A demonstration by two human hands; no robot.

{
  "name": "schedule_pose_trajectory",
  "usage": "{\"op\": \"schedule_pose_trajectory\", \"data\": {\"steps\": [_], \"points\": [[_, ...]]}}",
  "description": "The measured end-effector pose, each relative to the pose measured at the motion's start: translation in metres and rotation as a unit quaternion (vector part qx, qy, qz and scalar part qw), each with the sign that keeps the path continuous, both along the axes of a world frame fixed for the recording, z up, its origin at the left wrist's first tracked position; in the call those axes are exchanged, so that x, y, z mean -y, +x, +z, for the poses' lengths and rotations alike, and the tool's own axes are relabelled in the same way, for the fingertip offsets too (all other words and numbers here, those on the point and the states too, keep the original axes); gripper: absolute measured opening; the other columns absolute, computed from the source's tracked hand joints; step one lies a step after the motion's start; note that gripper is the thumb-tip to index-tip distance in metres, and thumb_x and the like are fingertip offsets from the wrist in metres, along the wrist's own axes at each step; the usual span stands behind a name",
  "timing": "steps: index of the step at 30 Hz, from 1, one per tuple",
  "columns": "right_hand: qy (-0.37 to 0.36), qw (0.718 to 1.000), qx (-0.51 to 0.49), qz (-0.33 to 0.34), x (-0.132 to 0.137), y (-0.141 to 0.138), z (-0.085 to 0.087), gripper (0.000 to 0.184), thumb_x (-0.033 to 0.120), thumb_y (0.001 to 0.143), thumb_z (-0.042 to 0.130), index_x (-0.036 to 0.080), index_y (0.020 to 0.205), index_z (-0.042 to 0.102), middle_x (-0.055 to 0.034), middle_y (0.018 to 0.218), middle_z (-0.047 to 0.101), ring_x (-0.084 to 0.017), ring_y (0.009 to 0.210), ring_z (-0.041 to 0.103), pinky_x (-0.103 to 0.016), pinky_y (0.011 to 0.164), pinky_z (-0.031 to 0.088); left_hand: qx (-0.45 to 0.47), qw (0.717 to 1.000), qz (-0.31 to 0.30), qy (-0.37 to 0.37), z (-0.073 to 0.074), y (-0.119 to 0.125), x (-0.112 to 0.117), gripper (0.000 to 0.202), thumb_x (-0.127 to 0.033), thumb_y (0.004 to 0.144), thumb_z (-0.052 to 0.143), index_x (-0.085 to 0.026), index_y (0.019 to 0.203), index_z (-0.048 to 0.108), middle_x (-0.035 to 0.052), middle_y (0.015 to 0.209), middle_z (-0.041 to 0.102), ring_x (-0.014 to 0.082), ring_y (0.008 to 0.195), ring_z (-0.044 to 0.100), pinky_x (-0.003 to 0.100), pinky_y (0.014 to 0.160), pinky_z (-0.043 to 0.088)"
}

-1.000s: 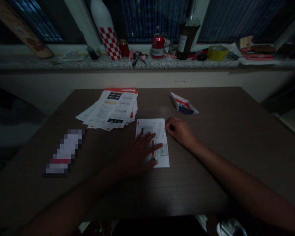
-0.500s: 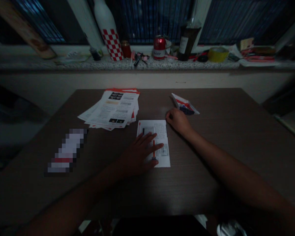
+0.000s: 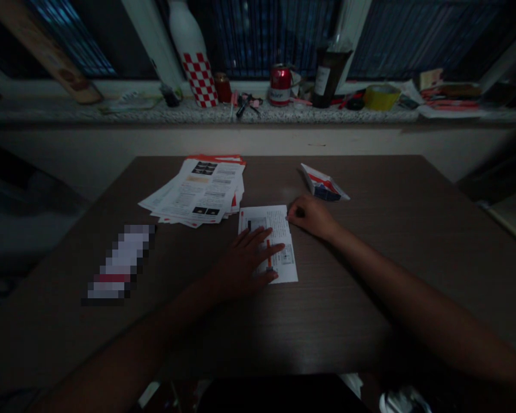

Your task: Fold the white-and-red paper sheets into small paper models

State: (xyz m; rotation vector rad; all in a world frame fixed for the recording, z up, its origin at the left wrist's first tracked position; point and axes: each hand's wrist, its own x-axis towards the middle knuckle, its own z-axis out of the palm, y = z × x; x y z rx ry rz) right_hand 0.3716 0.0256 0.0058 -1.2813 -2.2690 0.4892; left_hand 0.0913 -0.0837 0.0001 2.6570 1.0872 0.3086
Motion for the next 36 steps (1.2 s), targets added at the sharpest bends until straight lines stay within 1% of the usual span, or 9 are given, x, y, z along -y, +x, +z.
{"op": "schedule_pose_trajectory", "data": {"steps": [4,9,13,16,21,27,31,33,36], "points": [[-0.004,1.000,0.013,0.024,0.000,0.001,0.000,0.005,0.027,0.089,0.079,0.022,0.088,0.078,-0.0072,0.098,0.071,-0.025,0.095,0.068,-0.043,0.091,0.055,0.003,1.000,0.001,0.004,0.000,0.000,0.001,0.070,-0.060,0.100,0.065,-0.038,0.163,0.044,0.0059,0.178,0.025,0.0320,0.165,0.021,0.059,0.134,0.018],[-0.029,0.998,0.024,0.045,0.008,0.006,-0.001,0.005,0.025,0.086,0.082,0.023,0.089,0.079,-0.0082,0.109,0.068,-0.026,0.104,0.068,-0.044,0.096,0.055,0.010,1.000,-0.002,0.004,0.000,-0.001,0.000,0.069,-0.059,0.101,0.065,-0.036,0.163,0.045,0.0062,0.178,0.026,0.0323,0.165,0.021,0.057,0.134,0.018],[-0.049,0.997,0.017,0.056,0.020,0.009,-0.001,0.006,0.027,0.087,0.081,0.022,0.088,0.078,-0.0091,0.109,0.067,-0.027,0.102,0.068,-0.043,0.094,0.055,0.013,1.000,0.000,0.000,-0.001,-0.001,0.000,0.069,-0.060,0.100,0.066,-0.036,0.162,0.046,0.0065,0.178,0.026,0.0334,0.165,0.022,0.058,0.134,0.018],[-0.060,0.996,0.014,0.066,0.029,0.010,0.001,0.006,0.028,0.088,0.081,0.023,0.088,0.078,-0.0095,0.109,0.066,-0.028,0.103,0.067,-0.043,0.093,0.055,0.012,1.000,0.001,0.000,-0.001,0.000,0.000,0.069,-0.060,0.100,0.065,-0.036,0.162,0.046,0.0057,0.178,0.027,0.0324,0.165,0.021,0.057,0.134,0.017],[-0.058,0.996,0.013,0.064,0.041,0.011,0.002,0.003,0.025,0.089,0.079,0.024,0.090,0.076,-0.0081,0.109,0.065,-0.027,0.103,0.066,-0.042,0.093,0.054,0.002,1.000,0.001,0.005,-0.001,-0.001,0.000,0.070,-0.061,0.100,0.064,-0.037,0.163,0.045,0.0059,0.178,0.026,0.0316,0.166,0.020,0.058,0.134,0.018],[-0.052,0.995,0.005,0.088,0.042,0.011,0.003,0.004,0.026,0.090,0.078,0.023,0.091,0.075,-0.0073,0.105,0.066,-0.024,0.099,0.066,-0.038,0.089,0.054,0.002,1.000,-0.004,0.010,-0.004,-0.002,-0.002,0.070,-0.060,0.100,0.064,-0.037,0.164,0.043,0.0067,0.178,0.026,0.0313,0.166,0.019,0.058,0.134,0.017],[-0.058,0.996,0.012,0.065,0.040,0.007,0.006,0.003,0.025,0.092,0.075,0.022,0.091,0.075,-0.0069,0.102,0.066,-0.022,0.092,0.065,-0.036,0.083,0.054,0.002,1.000,-0.003,0.006,-0.004,-0.002,-0.002,0.070,-0.060,0.100,0.064,-0.037,0.163,0.043,0.0073,0.178,0.024,0.0326,0.165,0.021,0.059,0.133,0.019],[-0.056,0.997,0.014,0.060,0.039,0.006,0.005,0.003,0.024,0.090,0.077,0.022,0.090,0.074,-0.0067,0.101,0.065,-0.022,0.092,0.065,-0.037,0.085,0.054,0.002,1.000,-0.003,0.005,-0.003,-0.001,-0.002,0.070,-0.060,0.100,0.064,-0.036,0.163,0.044,0.0070,0.178,0.025,0.0330,0.165,0.021,0.060,0.133,0.018],[-0.061,0.995,0.011,0.074,0.040,0.006,0.003,0.006,0.025,0.088,0.080,0.022,0.089,0.075,-0.0067,0.103,0.064,-0.023,0.097,0.065,-0.038,0.089,0.053,0.001,1.000,-0.002,0.004,-0.001,-0.002,-0.001,0.070,-0.060,0.100,0.064,-0.036,0.163,0.044,0.0056,0.178,0.025,0.0328,0.165,0.021,0.059,0.134,0.017]]}}
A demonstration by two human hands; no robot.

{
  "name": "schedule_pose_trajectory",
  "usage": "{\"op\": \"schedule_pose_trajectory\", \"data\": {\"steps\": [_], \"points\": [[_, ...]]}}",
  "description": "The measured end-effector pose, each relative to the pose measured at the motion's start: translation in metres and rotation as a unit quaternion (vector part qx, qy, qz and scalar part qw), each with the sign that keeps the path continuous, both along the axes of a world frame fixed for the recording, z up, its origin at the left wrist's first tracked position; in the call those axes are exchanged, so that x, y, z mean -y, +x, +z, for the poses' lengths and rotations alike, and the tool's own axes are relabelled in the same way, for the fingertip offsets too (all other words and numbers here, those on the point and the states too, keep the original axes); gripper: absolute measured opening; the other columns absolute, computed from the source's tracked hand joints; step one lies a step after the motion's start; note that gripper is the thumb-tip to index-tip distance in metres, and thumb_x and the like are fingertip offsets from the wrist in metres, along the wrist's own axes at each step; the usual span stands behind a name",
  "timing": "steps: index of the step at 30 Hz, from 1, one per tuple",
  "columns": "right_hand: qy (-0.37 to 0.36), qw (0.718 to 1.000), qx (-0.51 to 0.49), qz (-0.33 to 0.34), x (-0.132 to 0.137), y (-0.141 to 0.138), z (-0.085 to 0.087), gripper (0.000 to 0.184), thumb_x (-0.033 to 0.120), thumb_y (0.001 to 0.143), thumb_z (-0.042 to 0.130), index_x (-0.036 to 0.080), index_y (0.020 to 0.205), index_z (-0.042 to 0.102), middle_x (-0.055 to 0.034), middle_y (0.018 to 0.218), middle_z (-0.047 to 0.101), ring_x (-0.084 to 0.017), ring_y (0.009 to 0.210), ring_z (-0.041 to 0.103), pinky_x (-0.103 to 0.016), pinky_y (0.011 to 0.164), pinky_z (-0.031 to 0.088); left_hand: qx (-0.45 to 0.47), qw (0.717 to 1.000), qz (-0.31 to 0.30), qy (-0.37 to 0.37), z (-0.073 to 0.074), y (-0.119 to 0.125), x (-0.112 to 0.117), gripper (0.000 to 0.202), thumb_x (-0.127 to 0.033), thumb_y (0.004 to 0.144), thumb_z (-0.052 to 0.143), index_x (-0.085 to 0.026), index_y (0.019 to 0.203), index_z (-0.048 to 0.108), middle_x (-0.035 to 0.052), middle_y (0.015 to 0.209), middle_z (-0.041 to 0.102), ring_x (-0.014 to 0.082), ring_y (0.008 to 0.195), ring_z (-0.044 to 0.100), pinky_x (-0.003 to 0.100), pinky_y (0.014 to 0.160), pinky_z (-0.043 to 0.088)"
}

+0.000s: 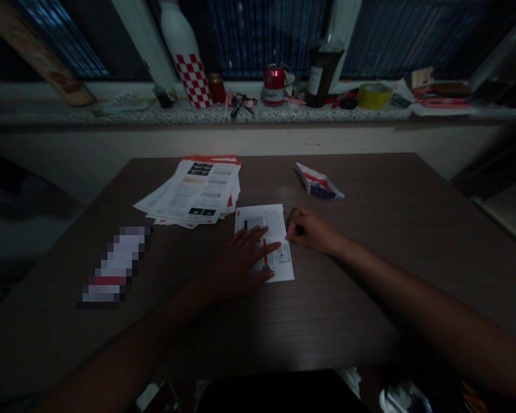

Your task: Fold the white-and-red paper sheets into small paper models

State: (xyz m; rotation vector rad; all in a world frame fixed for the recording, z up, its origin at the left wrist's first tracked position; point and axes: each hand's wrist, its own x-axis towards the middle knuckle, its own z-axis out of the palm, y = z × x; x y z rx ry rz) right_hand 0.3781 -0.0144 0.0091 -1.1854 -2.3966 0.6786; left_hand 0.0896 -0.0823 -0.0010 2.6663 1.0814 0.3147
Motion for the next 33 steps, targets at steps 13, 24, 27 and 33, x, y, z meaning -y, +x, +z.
{"op": "schedule_pose_trajectory", "data": {"steps": [13,24,27,33], "points": [[-0.017,0.999,-0.001,0.041,0.010,0.004,0.001,0.007,0.026,0.085,0.084,0.024,0.088,0.078,-0.0076,0.112,0.063,-0.025,0.106,0.064,-0.040,0.094,0.052,-0.002,1.000,0.004,-0.003,0.001,0.001,0.001,0.069,-0.060,0.101,0.063,-0.037,0.163,0.045,0.0050,0.178,0.026,0.0325,0.165,0.022,0.059,0.134,0.018],[-0.030,0.998,0.002,0.054,0.045,0.005,0.004,0.007,0.026,0.087,0.082,0.025,0.092,0.077,-0.0066,0.116,0.063,-0.026,0.113,0.061,-0.041,0.098,0.050,-0.004,1.000,0.001,0.007,-0.004,0.000,0.000,0.069,-0.062,0.102,0.061,-0.038,0.164,0.042,0.0045,0.179,0.024,0.0316,0.166,0.019,0.058,0.134,0.017],[-0.030,0.998,0.000,0.050,0.056,0.006,0.005,0.007,0.024,0.088,0.082,0.026,0.092,0.076,-0.0063,0.116,0.063,-0.027,0.114,0.061,-0.043,0.099,0.050,-0.001,1.000,0.001,0.003,-0.002,0.000,0.000,0.069,-0.062,0.102,0.061,-0.038,0.164,0.042,0.0042,0.179,0.024,0.0319,0.166,0.020,0.058,0.134,0.018],[-0.021,0.999,0.004,0.041,0.074,0.007,0.003,0.006,0.028,0.089,0.081,0.027,0.092,0.077,-0.0064,0.117,0.064,-0.029,0.114,0.061,-0.047,0.100,0.049,0.009,1.000,0.001,0.000,-0.002,0.001,0.000,0.069,-0.060,0.101,0.063,-0.039,0.163,0.042,0.0032,0.179,0.024,0.0335,0.166,0.020,0.059,0.134,0.018]]}}
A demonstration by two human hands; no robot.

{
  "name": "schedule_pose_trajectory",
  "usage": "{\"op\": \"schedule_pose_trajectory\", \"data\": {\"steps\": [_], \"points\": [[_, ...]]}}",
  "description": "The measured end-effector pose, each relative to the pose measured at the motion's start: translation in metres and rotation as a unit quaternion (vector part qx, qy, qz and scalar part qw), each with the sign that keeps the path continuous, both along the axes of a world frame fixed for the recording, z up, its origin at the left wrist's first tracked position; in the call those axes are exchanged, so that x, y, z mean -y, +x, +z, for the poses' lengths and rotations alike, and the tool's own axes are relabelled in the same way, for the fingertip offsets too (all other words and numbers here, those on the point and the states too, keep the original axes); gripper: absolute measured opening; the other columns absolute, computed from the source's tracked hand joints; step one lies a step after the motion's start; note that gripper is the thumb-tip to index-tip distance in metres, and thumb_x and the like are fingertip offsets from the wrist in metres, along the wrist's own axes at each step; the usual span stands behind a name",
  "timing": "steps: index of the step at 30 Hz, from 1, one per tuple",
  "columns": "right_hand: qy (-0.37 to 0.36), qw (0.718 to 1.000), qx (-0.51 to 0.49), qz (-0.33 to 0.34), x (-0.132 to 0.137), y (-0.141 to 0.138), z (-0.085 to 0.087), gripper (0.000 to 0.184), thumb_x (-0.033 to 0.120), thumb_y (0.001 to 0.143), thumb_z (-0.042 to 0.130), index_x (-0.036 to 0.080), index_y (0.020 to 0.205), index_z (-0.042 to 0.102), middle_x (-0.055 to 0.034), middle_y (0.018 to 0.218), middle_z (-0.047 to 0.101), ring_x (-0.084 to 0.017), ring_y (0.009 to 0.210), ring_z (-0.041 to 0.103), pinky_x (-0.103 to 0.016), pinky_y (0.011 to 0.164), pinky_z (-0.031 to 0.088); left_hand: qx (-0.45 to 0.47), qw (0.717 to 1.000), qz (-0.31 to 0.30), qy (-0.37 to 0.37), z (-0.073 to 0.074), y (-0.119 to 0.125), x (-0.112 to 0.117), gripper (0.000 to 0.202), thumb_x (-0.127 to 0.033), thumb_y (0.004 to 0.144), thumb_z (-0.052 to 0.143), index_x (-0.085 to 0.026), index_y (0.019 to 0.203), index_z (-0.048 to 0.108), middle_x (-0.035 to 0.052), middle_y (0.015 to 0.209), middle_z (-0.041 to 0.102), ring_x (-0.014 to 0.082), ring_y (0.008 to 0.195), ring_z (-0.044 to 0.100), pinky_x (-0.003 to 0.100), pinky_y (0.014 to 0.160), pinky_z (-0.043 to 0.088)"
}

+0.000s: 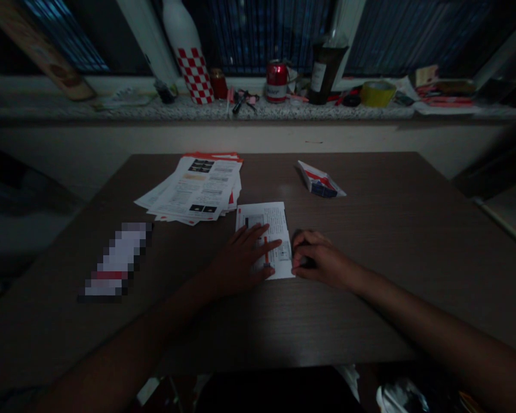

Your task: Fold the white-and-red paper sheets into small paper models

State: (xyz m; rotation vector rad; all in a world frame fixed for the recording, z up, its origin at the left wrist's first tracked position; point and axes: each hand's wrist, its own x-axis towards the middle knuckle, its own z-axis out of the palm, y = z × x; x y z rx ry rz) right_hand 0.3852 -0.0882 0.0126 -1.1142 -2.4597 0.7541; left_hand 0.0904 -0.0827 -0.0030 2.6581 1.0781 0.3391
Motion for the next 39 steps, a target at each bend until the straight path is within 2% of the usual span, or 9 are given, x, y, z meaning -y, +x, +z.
{"op": "schedule_pose_trajectory", "data": {"steps": [6,13,15,17,19,21,24,26,39], "points": [[-0.013,1.000,0.014,0.010,0.009,0.001,0.003,0.006,0.030,0.089,0.082,0.029,0.093,0.078,-0.0057,0.121,0.063,-0.030,0.120,0.059,-0.050,0.104,0.044,-0.011,1.000,0.001,-0.001,0.000,0.000,0.001,0.072,-0.061,0.101,0.063,-0.037,0.165,0.041,0.0052,0.179,0.024,0.0330,0.166,0.019,0.058,0.135,0.015],[-0.007,1.000,-0.009,0.012,0.009,0.002,0.004,0.007,0.034,0.095,0.078,0.028,0.095,0.076,-0.0060,0.118,0.066,-0.029,0.118,0.061,-0.047,0.102,0.049,-0.015,1.000,-0.002,0.000,0.003,0.000,0.002,0.070,-0.060,0.103,0.061,-0.038,0.165,0.040,0.0056,0.180,0.022,0.0324,0.166,0.019,0.058,0.134,0.015],[0.008,0.999,-0.037,-0.007,0.008,0.001,0.003,0.010,0.036,0.100,0.072,0.027,0.102,0.074,-0.0077,0.116,0.068,-0.029,0.117,0.063,-0.047,0.101,0.052,-0.012,1.000,-0.001,0.004,0.001,0.000,0.002,0.070,-0.062,0.103,0.060,-0.038,0.165,0.039,0.0053,0.180,0.021,0.0325,0.166,0.020,0.058,0.134,0.016],[0.049,0.997,-0.042,-0.038,0.010,-0.002,0.003,0.022,0.038,0.104,0.065,0.028,0.121,0.072,-0.0111,0.126,0.068,-0.031,0.124,0.063,-0.051,0.105,0.052,-0.012,1.000,0.000,0.009,-0.001,0.000,0.002,0.070,-0.063,0.102,0.060,-0.038,0.165,0.039,0.0056,0.180,0.020,0.0328,0.166,0.020,0.059,0.134,0.016],[0.092,0.995,-0.006,-0.049,0.014,-0.006,0.002,0.046,0.039,0.106,0.061,0.029,0.150,0.058,-0.0143,0.150,0.061,-0.034,0.140,0.056,-0.057,0.115,0.048,-0.016,1.000,0.001,0.012,-0.002,0.001,0.003,0.072,-0.065,0.103,0.058,-0.037,0.166,0.038,0.0063,0.180,0.021,0.0326,0.166,0.019,0.059,0.134,0.015],[0.110,0.993,0.044,-0.027,0.019,-0.010,-0.001,0.064,0.039,0.108,0.057,0.031,0.168,0.036,-0.0131,0.169,0.044,-0.035,0.154,0.043,-0.061,0.123,0.040,-0.021,1.000,0.003,0.015,-0.003,0.001,0.003,0.075,-0.066,0.104,0.054,-0.033,0.168,0.033,0.0076,0.179,0.024,0.0318,0.167,0.017,0.058,0.135,0.014],[0.115,0.990,0.084,0.004,0.026,-0.013,-0.008,0.075,0.038,0.110,0.052,0.034,0.174,0.013,-0.0090,0.177,0.031,-0.033,0.162,0.032,-0.063,0.129,0.031,-0.022,1.000,0.007,0.020,-0.003,0.002,0.004,0.080,-0.068,0.104,0.049,-0.028,0.170,0.028,0.0095,0.178,0.026,0.0314,0.167,0.016,0.057,0.135,0.014],[0.112,0.989,0.101,0.008,0.030,-0.013,-0.012,0.078,0.038,0.111,0.051,0.034,0.174,0.006,-0.0082,0.178,0.027,-0.031,0.163,0.028,-0.063,0.131,0.027,-0.023,0.999,0.006,0.022,-0.003,0.002,0.004,0.080,-0.068,0.104,0.049,-0.027,0.169,0.028,0.0100,0.178,0.026,0.0316,0.167,0.016,0.057,0.135,0.014],[0.105,0.989,0.106,-0.005,0.030,-0.011,-0.011,0.078,0.038,0.109,0.055,0.034,0.174,0.011,-0.0086,0.177,0.028,-0.030,0.163,0.027,-0.063,0.132,0.026,-0.022,1.000,0.003,0.018,-0.003,0.000,0.004,0.082,-0.067,0.103,0.052,-0.027,0.170,0.026,0.0091,0.179,0.023,0.0308,0.167,0.014,0.055,0.135,0.013]]}}
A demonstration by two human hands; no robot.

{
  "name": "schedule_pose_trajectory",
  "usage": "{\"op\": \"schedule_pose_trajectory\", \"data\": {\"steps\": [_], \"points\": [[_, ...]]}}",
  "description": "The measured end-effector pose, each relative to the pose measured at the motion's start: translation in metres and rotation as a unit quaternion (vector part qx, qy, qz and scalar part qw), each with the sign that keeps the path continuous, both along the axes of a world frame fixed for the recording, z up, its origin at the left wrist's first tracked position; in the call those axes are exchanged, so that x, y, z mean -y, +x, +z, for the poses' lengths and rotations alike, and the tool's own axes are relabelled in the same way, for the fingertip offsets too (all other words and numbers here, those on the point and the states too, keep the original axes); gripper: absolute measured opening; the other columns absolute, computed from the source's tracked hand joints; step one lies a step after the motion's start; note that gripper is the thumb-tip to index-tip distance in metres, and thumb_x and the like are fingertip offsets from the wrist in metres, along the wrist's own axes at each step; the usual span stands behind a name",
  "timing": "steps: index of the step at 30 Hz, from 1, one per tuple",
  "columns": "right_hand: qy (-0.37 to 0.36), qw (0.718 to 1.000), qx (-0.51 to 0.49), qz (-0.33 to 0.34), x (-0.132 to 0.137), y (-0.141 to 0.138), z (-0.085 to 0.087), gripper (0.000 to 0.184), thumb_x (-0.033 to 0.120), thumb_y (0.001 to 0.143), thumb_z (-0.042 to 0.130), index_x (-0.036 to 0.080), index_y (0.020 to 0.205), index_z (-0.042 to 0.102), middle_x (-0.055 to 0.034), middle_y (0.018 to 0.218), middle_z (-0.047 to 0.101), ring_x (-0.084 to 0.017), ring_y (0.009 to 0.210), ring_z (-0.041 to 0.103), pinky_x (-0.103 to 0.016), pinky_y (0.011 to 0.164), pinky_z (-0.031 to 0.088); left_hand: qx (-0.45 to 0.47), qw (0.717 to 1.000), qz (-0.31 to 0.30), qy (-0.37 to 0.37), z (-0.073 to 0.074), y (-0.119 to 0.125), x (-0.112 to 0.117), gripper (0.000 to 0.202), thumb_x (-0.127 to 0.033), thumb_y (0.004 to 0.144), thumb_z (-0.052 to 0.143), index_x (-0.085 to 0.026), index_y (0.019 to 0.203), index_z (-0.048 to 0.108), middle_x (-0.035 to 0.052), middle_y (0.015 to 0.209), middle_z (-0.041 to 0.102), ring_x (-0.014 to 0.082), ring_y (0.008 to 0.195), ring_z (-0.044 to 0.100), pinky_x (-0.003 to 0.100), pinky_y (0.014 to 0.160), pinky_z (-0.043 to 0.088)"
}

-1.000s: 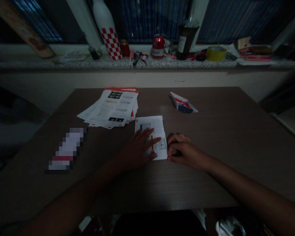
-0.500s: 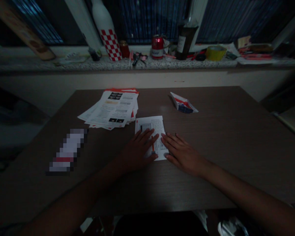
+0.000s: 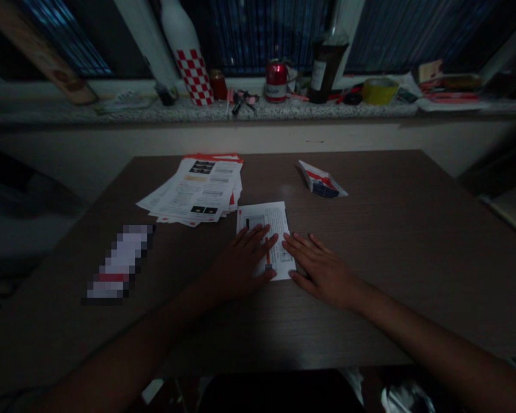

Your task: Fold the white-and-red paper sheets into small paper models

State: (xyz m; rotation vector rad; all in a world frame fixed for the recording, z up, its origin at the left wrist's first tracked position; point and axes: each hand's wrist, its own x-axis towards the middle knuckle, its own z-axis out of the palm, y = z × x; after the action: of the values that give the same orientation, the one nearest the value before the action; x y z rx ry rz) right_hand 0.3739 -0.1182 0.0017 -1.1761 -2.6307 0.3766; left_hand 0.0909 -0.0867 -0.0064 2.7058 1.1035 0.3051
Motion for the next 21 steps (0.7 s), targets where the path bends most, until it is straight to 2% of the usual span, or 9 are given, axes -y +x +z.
{"op": "schedule_pose_trajectory", "data": {"steps": [4,8,13,16,21], "points": [[0.000,1.000,-0.011,0.002,-0.004,0.002,0.002,0.077,0.036,0.107,0.057,0.033,0.173,0.017,-0.0089,0.176,0.031,-0.031,0.161,0.032,-0.064,0.131,0.028,0.003,1.000,0.001,-0.012,0.002,0.000,-0.001,0.080,-0.069,0.104,0.049,-0.030,0.170,0.028,0.0085,0.179,0.022,0.0303,0.167,0.017,0.055,0.135,0.016],[0.006,1.000,-0.012,-0.009,-0.015,0.009,0.004,0.070,0.040,0.108,0.057,0.029,0.171,0.028,-0.0109,0.174,0.036,-0.032,0.160,0.034,-0.064,0.130,0.031,0.004,0.999,-0.010,-0.033,0.007,-0.002,-0.002,0.079,-0.068,0.104,0.051,-0.029,0.170,0.030,0.0080,0.180,0.018,0.0298,0.166,0.021,0.053,0.135,0.021],[-0.012,1.000,-0.023,-0.009,-0.027,0.017,0.003,0.070,0.046,0.105,0.061,0.028,0.167,0.037,-0.0128,0.172,0.041,-0.033,0.157,0.041,-0.063,0.128,0.034,0.013,0.998,-0.040,-0.040,0.013,-0.007,-0.003,0.082,-0.076,0.100,0.052,-0.031,0.167,0.036,0.0077,0.177,0.029,0.0304,0.165,0.023,0.055,0.136,0.017],[-0.012,0.999,-0.038,-0.014,-0.029,0.017,0.001,0.069,0.046,0.104,0.063,0.029,0.166,0.039,-0.0121,0.171,0.042,-0.034,0.155,0.044,-0.065,0.127,0.036,0.014,0.998,-0.052,-0.045,0.015,-0.010,-0.004,0.088,-0.081,0.095,0.056,-0.031,0.165,0.039,0.0090,0.177,0.030,0.0310,0.164,0.025,0.055,0.136,0.018],[-0.009,0.999,-0.050,-0.016,-0.027,0.017,0.000,0.069,0.046,0.103,0.065,0.030,0.165,0.042,-0.0117,0.170,0.045,-0.035,0.154,0.046,-0.065,0.125,0.038,0.003,0.997,-0.062,-0.045,0.015,-0.012,-0.006,0.081,-0.074,0.098,0.059,-0.027,0.163,0.045,0.0110,0.176,0.032,0.0312,0.163,0.028,0.055,0.135,0.020]]}}
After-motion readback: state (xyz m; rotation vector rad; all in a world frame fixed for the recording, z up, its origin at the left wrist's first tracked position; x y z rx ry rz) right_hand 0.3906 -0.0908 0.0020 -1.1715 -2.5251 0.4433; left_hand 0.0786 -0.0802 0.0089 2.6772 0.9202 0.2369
